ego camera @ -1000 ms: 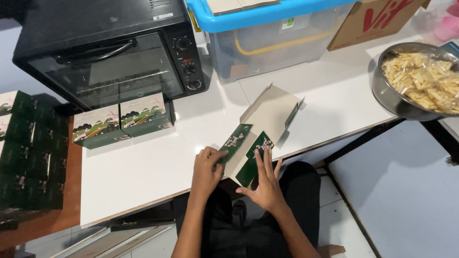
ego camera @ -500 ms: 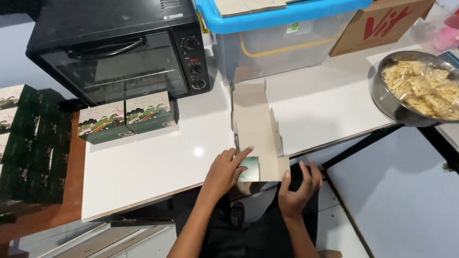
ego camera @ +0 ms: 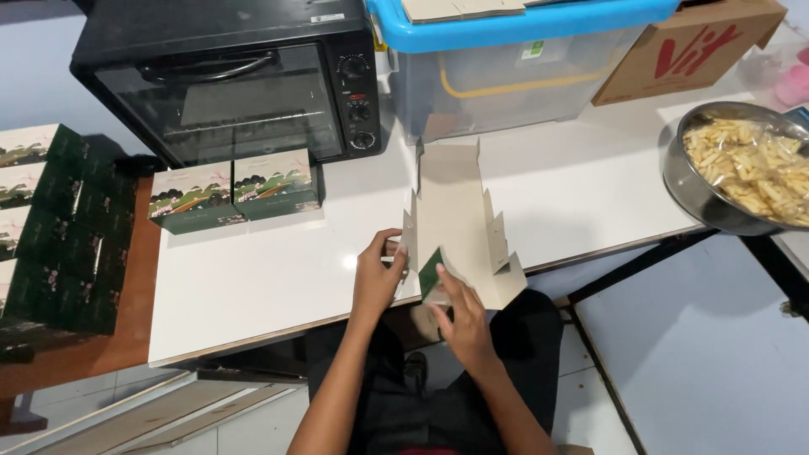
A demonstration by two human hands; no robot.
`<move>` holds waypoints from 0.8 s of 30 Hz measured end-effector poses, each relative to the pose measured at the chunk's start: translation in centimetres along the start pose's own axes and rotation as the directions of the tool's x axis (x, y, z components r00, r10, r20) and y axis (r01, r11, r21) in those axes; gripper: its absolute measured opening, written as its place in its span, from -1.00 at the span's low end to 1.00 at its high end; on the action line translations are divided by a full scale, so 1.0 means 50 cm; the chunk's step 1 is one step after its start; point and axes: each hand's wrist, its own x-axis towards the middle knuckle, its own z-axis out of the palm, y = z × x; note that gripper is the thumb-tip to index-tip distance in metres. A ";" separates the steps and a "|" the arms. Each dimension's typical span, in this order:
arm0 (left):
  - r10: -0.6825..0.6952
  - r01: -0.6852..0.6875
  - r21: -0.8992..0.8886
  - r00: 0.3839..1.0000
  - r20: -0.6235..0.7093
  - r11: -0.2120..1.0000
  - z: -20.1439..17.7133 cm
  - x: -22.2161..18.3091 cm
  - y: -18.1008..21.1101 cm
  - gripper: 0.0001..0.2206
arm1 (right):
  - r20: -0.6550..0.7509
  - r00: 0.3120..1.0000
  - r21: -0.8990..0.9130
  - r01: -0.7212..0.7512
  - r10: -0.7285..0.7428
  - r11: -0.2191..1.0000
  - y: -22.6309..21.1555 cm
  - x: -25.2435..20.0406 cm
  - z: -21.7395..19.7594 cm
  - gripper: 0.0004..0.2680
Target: Assembling a small cardboard box by folding and tucking its flaps into place.
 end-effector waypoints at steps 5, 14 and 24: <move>-0.190 0.186 -0.136 0.982 -0.013 0.973 0.018 -0.007 -0.025 -0.81 | 0.011 0.994 0.133 -0.110 0.109 0.985 -0.048 0.104 -0.075 -0.44; -0.265 0.282 -0.298 0.959 0.095 0.912 0.033 -0.021 -0.019 -0.73 | 0.398 0.838 0.126 -0.454 0.374 0.882 -0.101 0.148 -0.147 -0.49; -0.206 0.235 -0.256 0.969 0.136 0.938 0.035 -0.047 0.021 -0.80 | 0.397 0.801 0.268 -0.569 0.449 0.777 -0.089 0.118 -0.151 -0.65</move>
